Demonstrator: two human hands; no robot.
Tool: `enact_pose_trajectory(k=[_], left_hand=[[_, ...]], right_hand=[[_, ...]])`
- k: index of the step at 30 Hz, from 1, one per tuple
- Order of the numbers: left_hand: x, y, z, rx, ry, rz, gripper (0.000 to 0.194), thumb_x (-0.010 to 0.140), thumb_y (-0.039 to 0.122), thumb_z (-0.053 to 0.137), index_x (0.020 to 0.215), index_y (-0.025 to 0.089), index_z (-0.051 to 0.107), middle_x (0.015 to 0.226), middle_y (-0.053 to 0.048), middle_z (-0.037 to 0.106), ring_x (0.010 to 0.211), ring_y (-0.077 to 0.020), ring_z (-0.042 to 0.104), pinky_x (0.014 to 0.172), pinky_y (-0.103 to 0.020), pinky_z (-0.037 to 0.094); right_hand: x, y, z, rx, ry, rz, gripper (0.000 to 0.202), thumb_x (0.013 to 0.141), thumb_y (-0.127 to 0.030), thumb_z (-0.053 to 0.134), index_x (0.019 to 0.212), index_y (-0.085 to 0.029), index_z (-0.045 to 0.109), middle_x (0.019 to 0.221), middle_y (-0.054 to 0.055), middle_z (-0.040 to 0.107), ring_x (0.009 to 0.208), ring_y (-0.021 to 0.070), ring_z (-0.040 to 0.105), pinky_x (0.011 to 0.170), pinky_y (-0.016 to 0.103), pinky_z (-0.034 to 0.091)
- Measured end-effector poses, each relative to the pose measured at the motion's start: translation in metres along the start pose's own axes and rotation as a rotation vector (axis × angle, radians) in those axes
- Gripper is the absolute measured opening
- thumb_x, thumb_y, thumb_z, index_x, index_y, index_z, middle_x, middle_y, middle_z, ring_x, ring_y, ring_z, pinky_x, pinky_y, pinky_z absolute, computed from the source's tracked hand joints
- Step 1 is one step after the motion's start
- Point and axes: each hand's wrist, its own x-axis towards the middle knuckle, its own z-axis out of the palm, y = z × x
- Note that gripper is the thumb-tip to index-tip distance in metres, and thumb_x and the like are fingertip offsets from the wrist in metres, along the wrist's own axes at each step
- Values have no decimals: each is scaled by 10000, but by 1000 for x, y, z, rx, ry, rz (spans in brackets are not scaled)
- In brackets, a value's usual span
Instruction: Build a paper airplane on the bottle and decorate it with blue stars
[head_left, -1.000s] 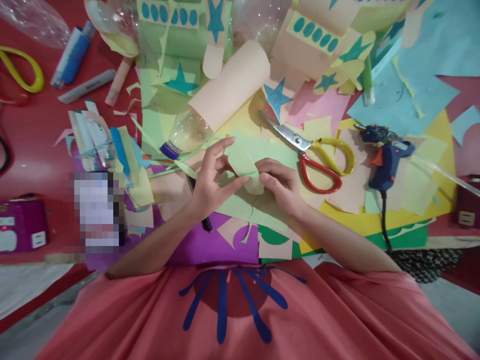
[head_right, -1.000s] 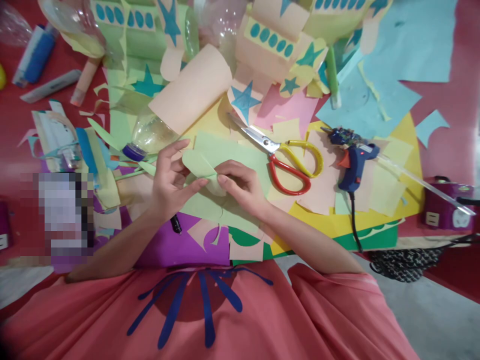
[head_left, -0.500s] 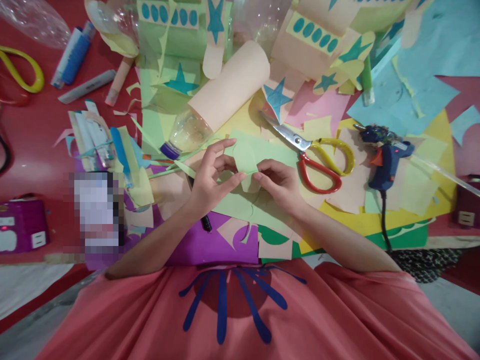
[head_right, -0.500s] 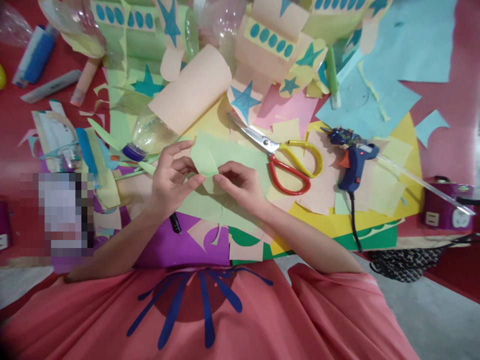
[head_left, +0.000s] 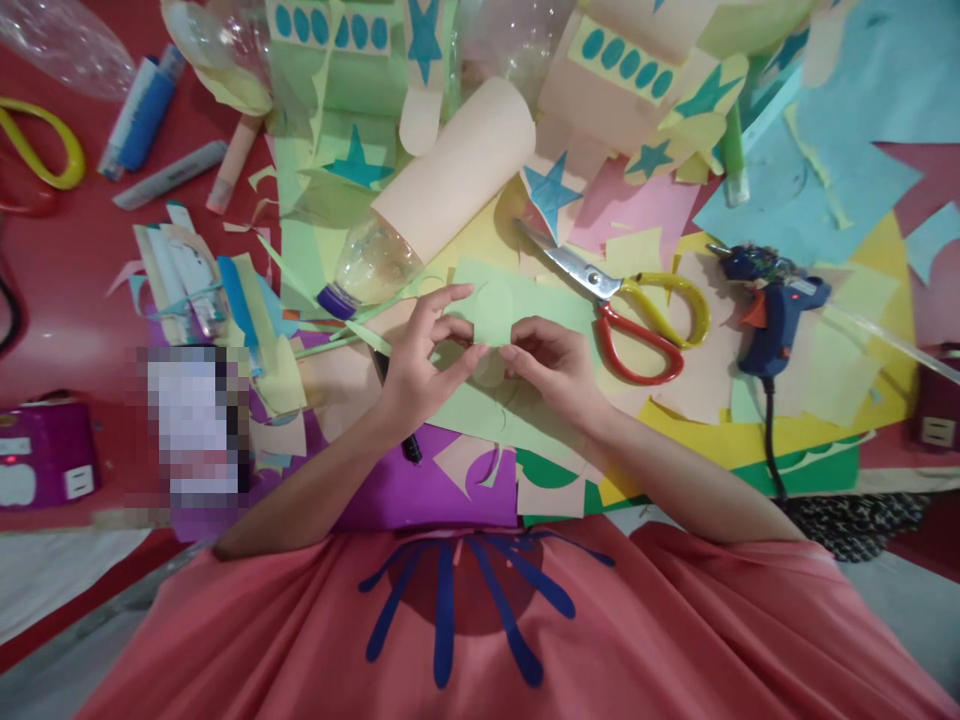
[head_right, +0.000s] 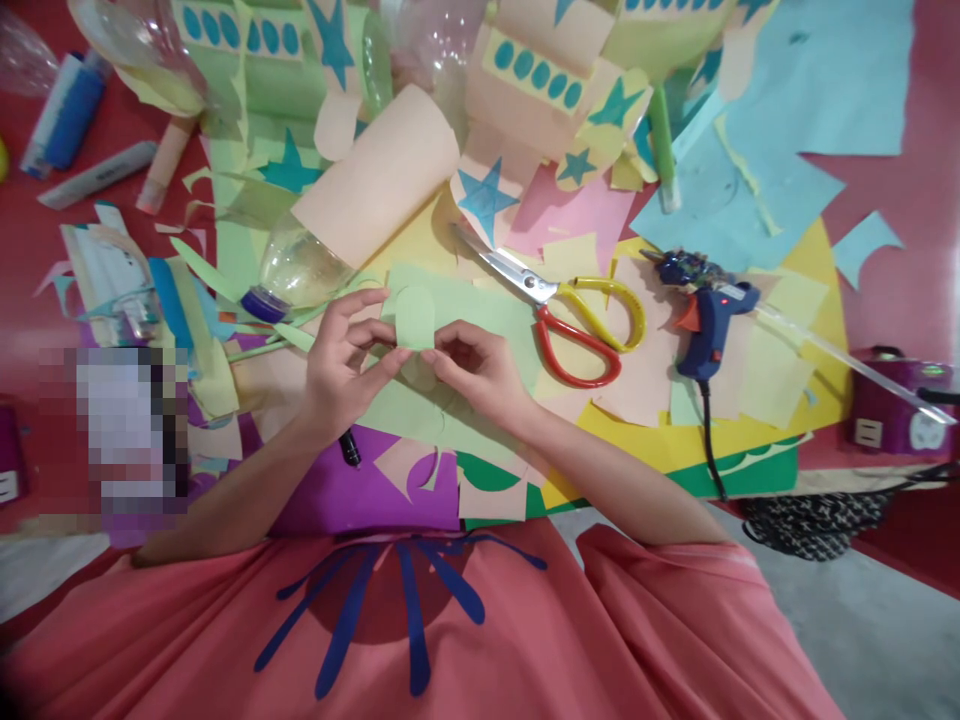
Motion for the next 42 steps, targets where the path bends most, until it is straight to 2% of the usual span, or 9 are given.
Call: enact_pose_trajectory(k=[11, 25, 31, 36, 42], left_hand=[[1, 6, -1, 22, 20, -73, 442, 854, 393, 689, 1210, 222, 489, 756, 28, 663, 742, -121, 672, 668, -236, 543], [0, 5, 0, 54, 32, -53, 382, 866, 320, 657, 1196, 212, 497, 737, 40, 657, 756, -121, 670, 775, -278, 543], [1, 2, 1, 34, -25, -42, 465, 841, 360, 697, 1224, 217, 475, 737, 44, 631, 701, -112, 650, 705, -254, 550], [-1, 0, 1, 49, -16, -29, 453, 851, 368, 690, 1230, 227, 486, 740, 43, 609, 705, -115, 643, 730, -271, 551], [-2, 1, 2, 54, -5, -3, 469, 853, 335, 694, 1249, 227, 467, 749, 47, 589, 690, -105, 629, 722, -263, 549]], right_hand=[[2, -2, 0, 41, 2, 39, 396, 731, -533, 728, 677, -195, 528, 531, -56, 528, 489, 73, 513, 487, 240, 431], [2, -1, 0, 41, 22, 62, 426, 702, -560, 734, 664, -185, 534, 511, -53, 528, 475, 69, 504, 476, 230, 410], [1, 1, 1, -7, -4, 47, 355, 743, -484, 713, 682, -187, 527, 552, -54, 493, 510, 66, 463, 493, 240, 381], [2, 2, 0, -46, -8, 5, 297, 749, -404, 699, 679, -191, 506, 589, -60, 462, 543, 61, 436, 513, 240, 362], [1, 4, -1, -45, -17, -3, 282, 777, -389, 678, 687, -194, 496, 599, -50, 481, 545, 67, 445, 523, 253, 373]])
